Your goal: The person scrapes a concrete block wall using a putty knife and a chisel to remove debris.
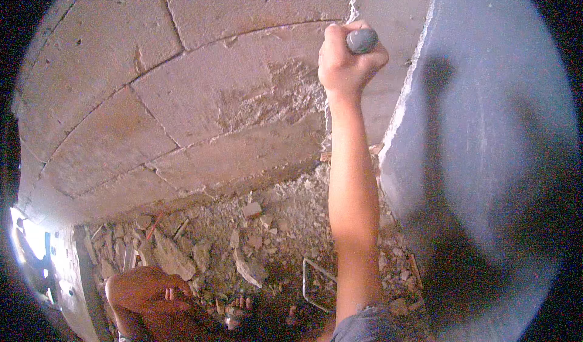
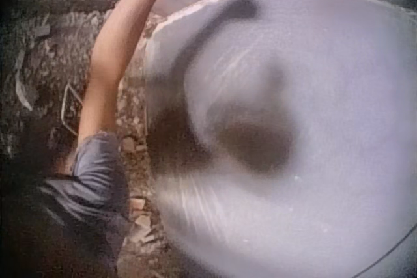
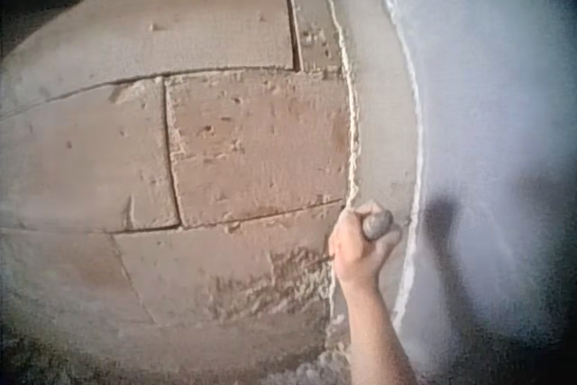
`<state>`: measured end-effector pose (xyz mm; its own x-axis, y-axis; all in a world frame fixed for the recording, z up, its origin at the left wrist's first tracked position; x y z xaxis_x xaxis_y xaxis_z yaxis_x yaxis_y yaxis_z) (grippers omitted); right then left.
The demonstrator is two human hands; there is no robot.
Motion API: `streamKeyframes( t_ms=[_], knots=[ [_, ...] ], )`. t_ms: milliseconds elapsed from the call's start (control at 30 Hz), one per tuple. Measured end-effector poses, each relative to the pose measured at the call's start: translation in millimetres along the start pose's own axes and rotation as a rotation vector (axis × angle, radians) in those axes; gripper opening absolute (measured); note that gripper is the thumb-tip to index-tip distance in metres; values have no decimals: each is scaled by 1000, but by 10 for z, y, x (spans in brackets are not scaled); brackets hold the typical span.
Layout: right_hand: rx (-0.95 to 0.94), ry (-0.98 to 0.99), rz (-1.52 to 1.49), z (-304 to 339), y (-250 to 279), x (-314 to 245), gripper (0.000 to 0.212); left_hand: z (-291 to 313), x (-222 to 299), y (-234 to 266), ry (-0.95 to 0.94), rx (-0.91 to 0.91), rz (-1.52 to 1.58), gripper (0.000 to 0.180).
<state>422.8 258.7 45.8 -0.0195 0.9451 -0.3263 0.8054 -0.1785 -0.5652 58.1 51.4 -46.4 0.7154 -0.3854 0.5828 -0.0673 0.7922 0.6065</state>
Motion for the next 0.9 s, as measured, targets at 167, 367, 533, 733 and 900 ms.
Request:
streamKeyframes(
  t_ms=[167, 367, 533, 733, 900],
  knots=[
    [-19, 79, -57, -89, -366, -514, 23, 199, 82, -74, 80, 1, -1, 29],
    [-99, 217, -14, -60, -232, -452, 24, 35, -35, -31, 56, 11, -36, 32],
    [-107, 135, 341, 118, 14, 188, 17, 51, -28, -3, 72, -16, -50, 35],
    [12, 142, 41, -114, -170, -679, 28, -22, -71, 4, 16, -98, 51, 34],
    [-33, 69, 112, -40, 87, -42, 23, 13, -100, -45, -10, -11, 11, 32]
  ],
)
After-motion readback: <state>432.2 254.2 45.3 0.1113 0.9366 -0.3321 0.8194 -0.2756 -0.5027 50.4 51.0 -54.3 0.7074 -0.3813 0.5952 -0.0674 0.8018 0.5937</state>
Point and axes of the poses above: each hand's wrist, its own z-axis away from the middle knuckle, its own y-axis out of the back of the hand, x = y × z, the point moved 6 cm from there along -z, towards the middle knuckle, and after that the axes turned 2 degrees about y, right-handed, at the moved point
